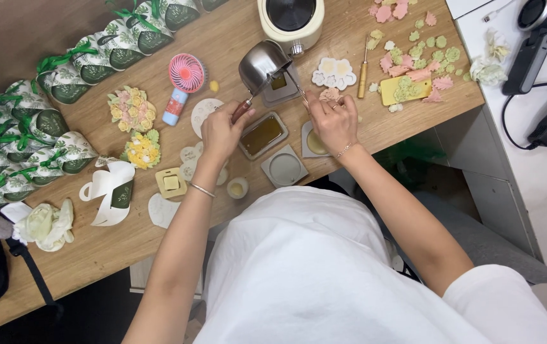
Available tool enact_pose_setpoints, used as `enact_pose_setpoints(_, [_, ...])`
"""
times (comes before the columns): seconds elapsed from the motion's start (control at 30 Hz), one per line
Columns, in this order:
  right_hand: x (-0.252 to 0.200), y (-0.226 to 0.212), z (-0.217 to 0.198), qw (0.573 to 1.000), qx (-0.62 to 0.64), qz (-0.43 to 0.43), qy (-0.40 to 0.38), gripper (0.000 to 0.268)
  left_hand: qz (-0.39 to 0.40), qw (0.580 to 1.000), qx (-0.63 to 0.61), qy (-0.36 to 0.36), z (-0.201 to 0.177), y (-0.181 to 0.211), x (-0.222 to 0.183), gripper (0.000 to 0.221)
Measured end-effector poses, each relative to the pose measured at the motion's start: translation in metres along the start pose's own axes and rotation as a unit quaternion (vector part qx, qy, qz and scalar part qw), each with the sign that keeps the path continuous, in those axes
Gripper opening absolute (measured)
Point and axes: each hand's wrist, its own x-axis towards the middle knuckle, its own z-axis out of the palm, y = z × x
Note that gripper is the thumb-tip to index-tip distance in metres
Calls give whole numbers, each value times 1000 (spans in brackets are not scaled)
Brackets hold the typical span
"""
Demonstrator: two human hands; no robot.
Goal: Making handmade candles by pouring wax into molds, cleaning molds, and decorating finished products with ribbons.
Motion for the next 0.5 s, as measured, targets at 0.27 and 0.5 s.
enact_pose_setpoints(0.27, [-20, 1, 4, 1000, 4, 8, -24, 26, -21, 998, -58, 20, 8, -8, -1, 33])
enact_pose_setpoints(0.5, [-8, -5, -10, 999, 19, 38, -11, 23, -107, 978, -179, -14, 17, -19, 1, 39])
